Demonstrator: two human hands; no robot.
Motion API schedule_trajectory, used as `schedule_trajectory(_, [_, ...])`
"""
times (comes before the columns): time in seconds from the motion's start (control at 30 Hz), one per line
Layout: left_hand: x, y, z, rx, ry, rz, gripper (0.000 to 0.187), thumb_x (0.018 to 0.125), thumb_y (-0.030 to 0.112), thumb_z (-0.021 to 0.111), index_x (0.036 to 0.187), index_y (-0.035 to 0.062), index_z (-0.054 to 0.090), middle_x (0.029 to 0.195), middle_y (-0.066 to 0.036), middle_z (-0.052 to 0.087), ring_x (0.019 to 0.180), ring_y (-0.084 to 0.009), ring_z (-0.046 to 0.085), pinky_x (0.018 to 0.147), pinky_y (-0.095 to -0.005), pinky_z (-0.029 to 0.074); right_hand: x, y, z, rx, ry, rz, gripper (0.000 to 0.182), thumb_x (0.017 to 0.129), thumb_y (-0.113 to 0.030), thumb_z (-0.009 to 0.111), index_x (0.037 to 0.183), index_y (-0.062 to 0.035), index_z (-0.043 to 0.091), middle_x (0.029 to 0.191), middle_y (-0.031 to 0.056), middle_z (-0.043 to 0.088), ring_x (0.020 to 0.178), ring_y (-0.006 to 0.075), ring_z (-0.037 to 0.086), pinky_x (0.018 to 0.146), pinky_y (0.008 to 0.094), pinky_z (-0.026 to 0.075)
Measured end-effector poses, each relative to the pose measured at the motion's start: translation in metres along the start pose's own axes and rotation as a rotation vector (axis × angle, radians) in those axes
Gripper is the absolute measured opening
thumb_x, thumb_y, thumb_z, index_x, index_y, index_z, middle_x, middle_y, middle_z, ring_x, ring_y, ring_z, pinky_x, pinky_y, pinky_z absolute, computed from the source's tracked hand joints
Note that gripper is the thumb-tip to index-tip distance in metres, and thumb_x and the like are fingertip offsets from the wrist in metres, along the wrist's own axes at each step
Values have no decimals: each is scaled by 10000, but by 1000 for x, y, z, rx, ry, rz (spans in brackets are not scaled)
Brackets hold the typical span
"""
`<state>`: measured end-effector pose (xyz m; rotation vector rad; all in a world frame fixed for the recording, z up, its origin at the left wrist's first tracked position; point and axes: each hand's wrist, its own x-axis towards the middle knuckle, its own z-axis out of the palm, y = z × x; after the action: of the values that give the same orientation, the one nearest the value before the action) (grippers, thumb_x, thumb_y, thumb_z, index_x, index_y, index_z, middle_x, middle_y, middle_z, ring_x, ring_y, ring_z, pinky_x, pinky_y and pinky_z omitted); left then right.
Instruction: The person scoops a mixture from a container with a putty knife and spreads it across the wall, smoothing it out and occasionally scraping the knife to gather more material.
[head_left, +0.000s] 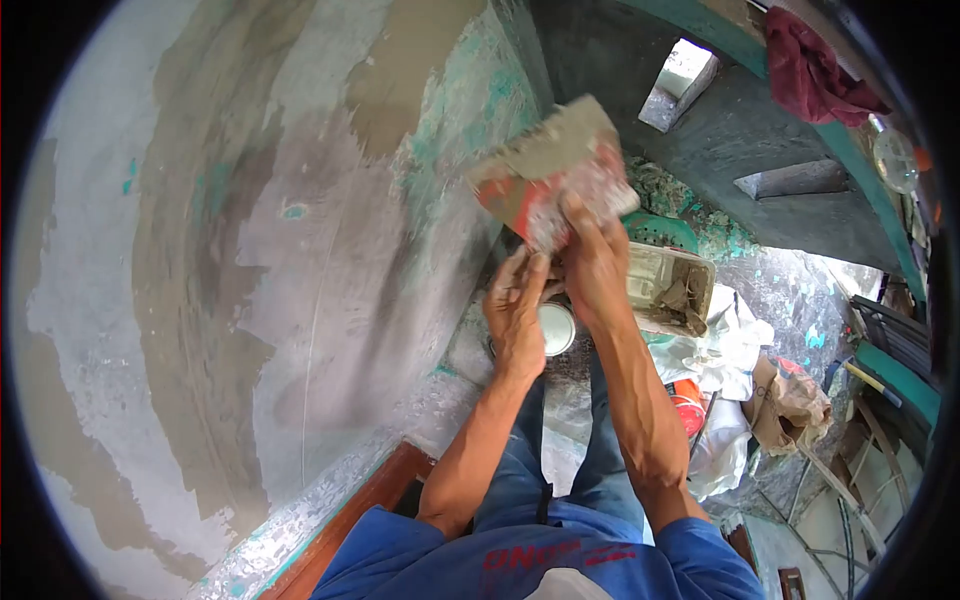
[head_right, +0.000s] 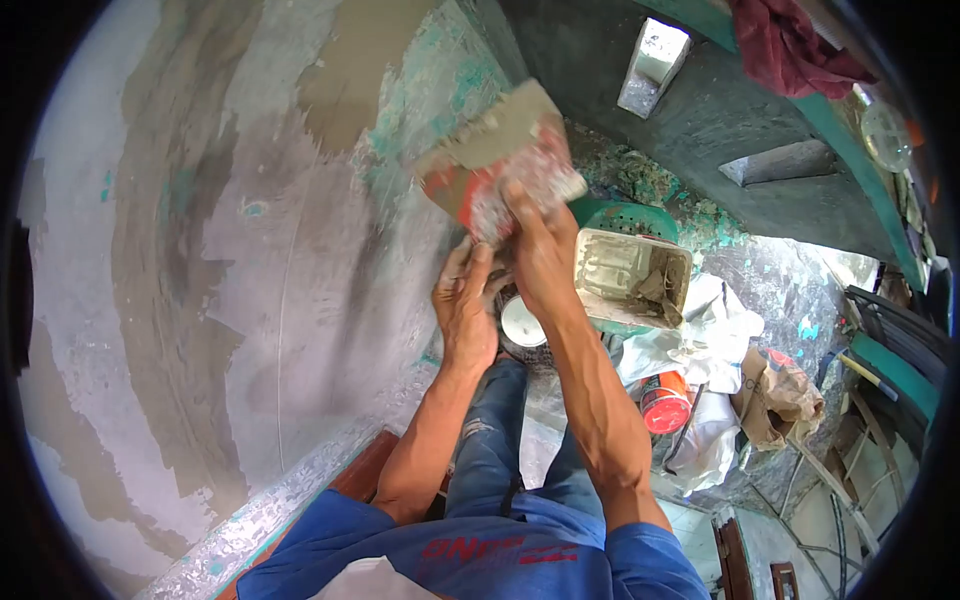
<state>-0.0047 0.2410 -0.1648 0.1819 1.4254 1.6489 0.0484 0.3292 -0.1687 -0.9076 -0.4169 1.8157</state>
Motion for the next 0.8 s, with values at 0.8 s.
schedule_trajectory(0.8, [-231, -96, -510, 922, 354, -437, 310, 989, 176, 738, 1206, -43, 704, 1048, -219, 757, 905, -316, 755, 809, -428, 576, -16, 26, 189, -748, -398, -275, 201, 1028, -115, 583, 945, 42, 676, 793, 64, 669, 724, 148, 603, 700, 344, 528])
